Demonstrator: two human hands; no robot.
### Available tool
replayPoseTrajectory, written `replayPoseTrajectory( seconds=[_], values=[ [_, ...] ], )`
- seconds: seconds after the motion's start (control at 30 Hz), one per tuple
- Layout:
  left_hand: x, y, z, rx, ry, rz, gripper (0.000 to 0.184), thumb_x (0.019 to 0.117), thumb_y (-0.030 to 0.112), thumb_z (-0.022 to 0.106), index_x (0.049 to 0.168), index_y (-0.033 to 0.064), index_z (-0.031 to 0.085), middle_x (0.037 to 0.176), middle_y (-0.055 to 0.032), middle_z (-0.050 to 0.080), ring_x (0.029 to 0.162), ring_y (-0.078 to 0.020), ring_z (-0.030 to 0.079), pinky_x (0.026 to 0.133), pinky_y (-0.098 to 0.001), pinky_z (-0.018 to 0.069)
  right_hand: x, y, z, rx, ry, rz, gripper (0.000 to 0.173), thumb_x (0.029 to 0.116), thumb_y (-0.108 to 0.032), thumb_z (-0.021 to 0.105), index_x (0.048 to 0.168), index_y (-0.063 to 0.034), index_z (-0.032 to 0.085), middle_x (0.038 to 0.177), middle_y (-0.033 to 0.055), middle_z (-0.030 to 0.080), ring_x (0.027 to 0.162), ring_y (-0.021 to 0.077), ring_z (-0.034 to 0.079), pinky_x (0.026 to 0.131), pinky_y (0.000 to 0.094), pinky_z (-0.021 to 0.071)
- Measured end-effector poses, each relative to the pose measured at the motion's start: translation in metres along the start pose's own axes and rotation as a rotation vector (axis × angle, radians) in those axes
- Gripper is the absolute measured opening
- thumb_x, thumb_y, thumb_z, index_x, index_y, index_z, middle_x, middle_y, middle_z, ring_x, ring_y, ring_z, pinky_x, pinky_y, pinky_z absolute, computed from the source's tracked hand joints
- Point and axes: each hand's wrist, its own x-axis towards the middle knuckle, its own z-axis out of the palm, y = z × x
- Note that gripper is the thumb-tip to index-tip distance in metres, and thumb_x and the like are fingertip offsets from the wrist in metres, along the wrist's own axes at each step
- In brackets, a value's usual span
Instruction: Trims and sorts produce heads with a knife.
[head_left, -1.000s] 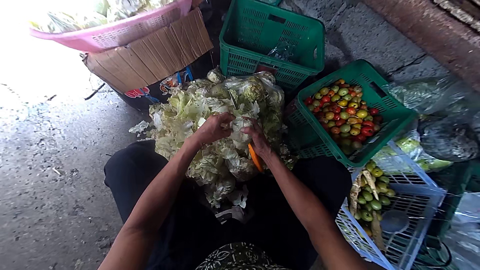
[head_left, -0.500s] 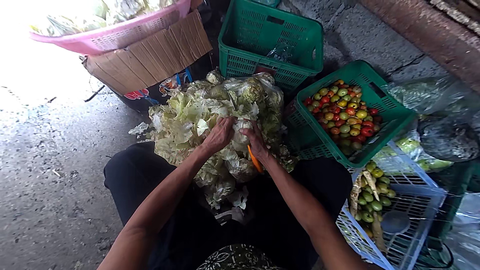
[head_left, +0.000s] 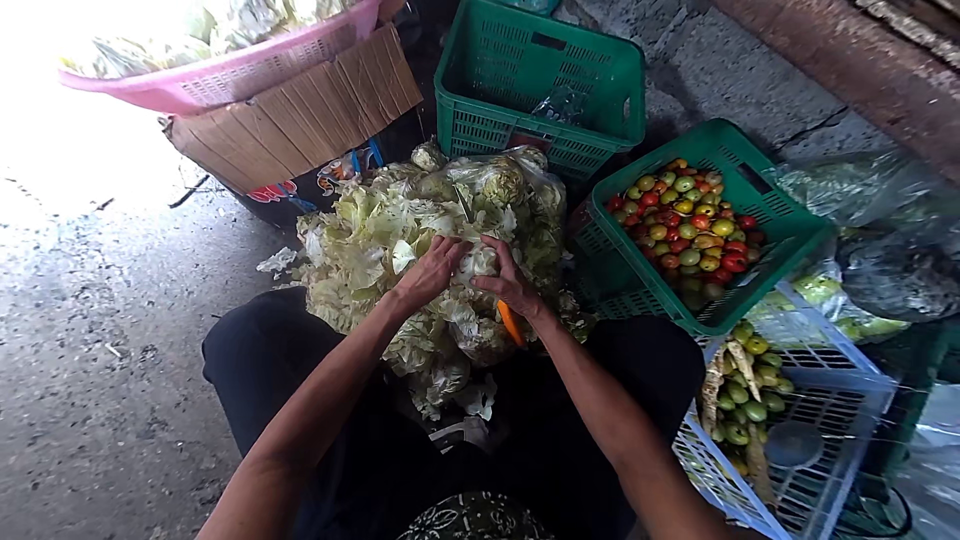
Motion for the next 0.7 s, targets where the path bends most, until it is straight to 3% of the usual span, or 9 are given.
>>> replayPoseTrajectory(
  seconds=[0.13,0.3,0.4,0.5,0.6,0.7],
  values=[
    [-0.003,0.000,0.003,0.086,0.063,0.017,0.024,0.0963,-0.010,0.052,0.118,-0.0061,0.062,0.110,-0.0245,0.066,0.104,-0.0427,0.065,0.093,-0.0478,0.0547,0.000,-0.001,0.001,0.064,-0.020,0.019,0.091,0.0754,0.000,0.076,0.154,-0.0080,0.030,0.145,0.0213,0.049,0.114,0.0265,0.062,0.088,0.0438,0.0563],
    [0.002,-0.004,0.006,-0.015,0.162,-0.025,0.014,0.0985,-0.004,0.054,0.108,-0.0043,0.065,0.100,-0.0219,0.067,0.097,-0.0391,0.066,0.090,-0.0461,0.0548,0.000,0.005,0.004,0.196,-0.020,0.026,0.088,0.0750,0.000,0.073,0.153,-0.0106,0.032,0.143,0.0175,0.050,0.114,0.0229,0.062,0.089,0.0407,0.0562],
    [0.007,0.005,-0.007,-0.212,0.119,-0.180,0.017,0.1002,-0.004,0.050,0.109,-0.0093,0.064,0.103,-0.0267,0.066,0.102,-0.0421,0.065,0.096,-0.0513,0.0509,0.000,0.006,0.003,0.233,-0.042,0.001,0.090,0.0718,0.004,0.071,0.152,-0.0100,0.033,0.147,0.0160,0.047,0.118,0.0218,0.060,0.091,0.0402,0.0557],
    [0.014,0.011,-0.029,-0.315,0.131,-0.345,0.022,0.1017,-0.004,0.045,0.115,-0.0108,0.062,0.107,-0.0292,0.065,0.103,-0.0428,0.064,0.095,-0.0548,0.0495,0.002,0.016,0.003,0.460,-0.037,0.010,0.084,0.0719,-0.003,0.067,0.148,-0.0145,0.034,0.139,0.0082,0.050,0.109,0.0146,0.061,0.083,0.0351,0.0562],
    [0.016,0.003,-0.039,-0.218,0.216,-0.420,0.023,0.1030,-0.004,0.042,0.116,-0.0103,0.061,0.108,-0.0297,0.064,0.106,-0.0438,0.063,0.096,-0.0542,0.0481,0.004,0.020,0.005,0.721,0.011,0.094,0.079,0.0711,-0.009,0.068,0.143,-0.0217,0.038,0.124,0.0023,0.060,0.094,0.0115,0.066,0.075,0.0312,0.0581],
    [0.014,-0.010,-0.036,-0.041,0.276,-0.366,0.026,0.1047,0.000,0.043,0.119,-0.0072,0.064,0.116,-0.0299,0.064,0.115,-0.0490,0.059,0.102,-0.0566,0.0447,0.005,0.020,0.005,0.797,0.041,0.118,0.080,0.0693,-0.009,0.068,0.143,-0.0200,0.039,0.120,0.0047,0.062,0.095,0.0146,0.066,0.078,0.0344,0.0586]
  ],
)
